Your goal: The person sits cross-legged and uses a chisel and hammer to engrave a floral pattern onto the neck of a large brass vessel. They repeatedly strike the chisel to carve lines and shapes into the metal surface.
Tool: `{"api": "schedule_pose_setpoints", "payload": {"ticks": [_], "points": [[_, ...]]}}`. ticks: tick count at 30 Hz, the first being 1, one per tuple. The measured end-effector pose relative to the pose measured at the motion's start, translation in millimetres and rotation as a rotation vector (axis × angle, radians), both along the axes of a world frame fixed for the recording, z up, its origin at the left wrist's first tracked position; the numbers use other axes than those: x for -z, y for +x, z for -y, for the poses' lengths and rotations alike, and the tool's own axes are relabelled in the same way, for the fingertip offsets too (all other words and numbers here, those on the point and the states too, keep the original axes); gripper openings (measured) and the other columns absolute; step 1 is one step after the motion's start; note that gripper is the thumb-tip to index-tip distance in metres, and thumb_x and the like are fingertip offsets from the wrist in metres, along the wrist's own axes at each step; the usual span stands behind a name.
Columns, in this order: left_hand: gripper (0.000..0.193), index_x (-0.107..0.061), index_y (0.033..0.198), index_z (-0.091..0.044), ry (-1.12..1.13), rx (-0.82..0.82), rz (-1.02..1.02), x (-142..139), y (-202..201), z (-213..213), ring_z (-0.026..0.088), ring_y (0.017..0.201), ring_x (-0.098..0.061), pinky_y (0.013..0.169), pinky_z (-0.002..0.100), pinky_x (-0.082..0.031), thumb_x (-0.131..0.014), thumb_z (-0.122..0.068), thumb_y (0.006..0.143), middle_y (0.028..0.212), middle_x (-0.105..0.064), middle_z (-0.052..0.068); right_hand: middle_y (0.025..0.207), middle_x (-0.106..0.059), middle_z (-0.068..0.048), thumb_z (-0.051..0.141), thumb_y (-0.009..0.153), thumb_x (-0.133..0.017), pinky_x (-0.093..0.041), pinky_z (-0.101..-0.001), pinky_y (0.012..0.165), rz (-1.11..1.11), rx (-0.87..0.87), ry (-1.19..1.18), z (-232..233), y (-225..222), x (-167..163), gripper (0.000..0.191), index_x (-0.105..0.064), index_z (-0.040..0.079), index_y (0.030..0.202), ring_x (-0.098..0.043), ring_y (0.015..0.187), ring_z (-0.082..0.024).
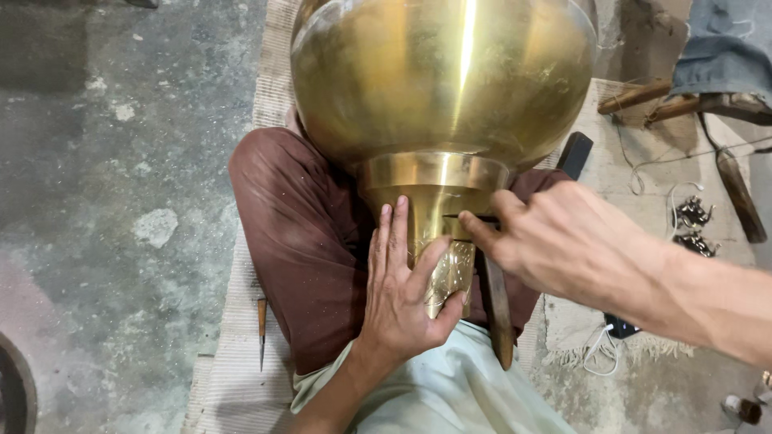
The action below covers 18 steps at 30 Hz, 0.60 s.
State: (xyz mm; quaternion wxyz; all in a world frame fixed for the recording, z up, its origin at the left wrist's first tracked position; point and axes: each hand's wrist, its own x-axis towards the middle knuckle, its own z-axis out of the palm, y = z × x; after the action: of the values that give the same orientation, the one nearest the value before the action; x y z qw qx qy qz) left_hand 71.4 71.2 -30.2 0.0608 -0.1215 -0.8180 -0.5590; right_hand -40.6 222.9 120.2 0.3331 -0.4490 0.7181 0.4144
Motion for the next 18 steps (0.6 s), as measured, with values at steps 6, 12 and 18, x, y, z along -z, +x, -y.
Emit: {"api": "schedule_pose_setpoints", "payload": {"ticks": [6, 12, 18], "points": [[0.070, -0.059, 0.144, -0.013, 0.004, 0.019, -0.028, 0.4, -0.4, 2.3, 0.060, 0.155, -0.015, 0.125, 0.064, -0.019, -0.078, -0.027, 0.077, 0.164, -0.014, 0.041, 0.107, -0.062, -0.019, 0.021, 0.092, -0.047, -0.052, -0.0342, 0.035, -0.152, 0.371, -0.242, -11.3, 30.0, 4.5, 0.067, -0.038, 0.017, 0.158, -0.065, 0.050, -0.020], [0.067, -0.061, 0.142, -0.012, 0.033, 0.014, -0.067, 0.9, -2.2, 3.1, 0.061, 0.155, -0.014, 0.126, 0.065, -0.018, -0.078, -0.026, 0.078, 0.164, -0.013, 0.042, 0.093, -0.063, -0.014, 0.037, 0.090, -0.051, -0.052, -0.0414, 0.039, -0.240, 0.560, -0.348, -9.1, 49.0, 6.7, 0.068, -0.044, 0.017, 0.155, -0.065, 0.047, -0.026], [0.067, -0.063, 0.141, -0.012, 0.047, 0.008, -0.079, 3.3, -2.1, 5.0, 0.063, 0.153, -0.016, 0.125, 0.066, -0.021, -0.079, -0.026, 0.077, 0.164, -0.014, 0.043, 0.082, -0.065, -0.019, 0.041, 0.096, -0.048, -0.052, -0.0439, 0.040, -0.230, 0.687, -0.394, -2.7, 58.1, 10.3, 0.060, -0.051, 0.010, 0.147, -0.067, 0.048, -0.031]]}}
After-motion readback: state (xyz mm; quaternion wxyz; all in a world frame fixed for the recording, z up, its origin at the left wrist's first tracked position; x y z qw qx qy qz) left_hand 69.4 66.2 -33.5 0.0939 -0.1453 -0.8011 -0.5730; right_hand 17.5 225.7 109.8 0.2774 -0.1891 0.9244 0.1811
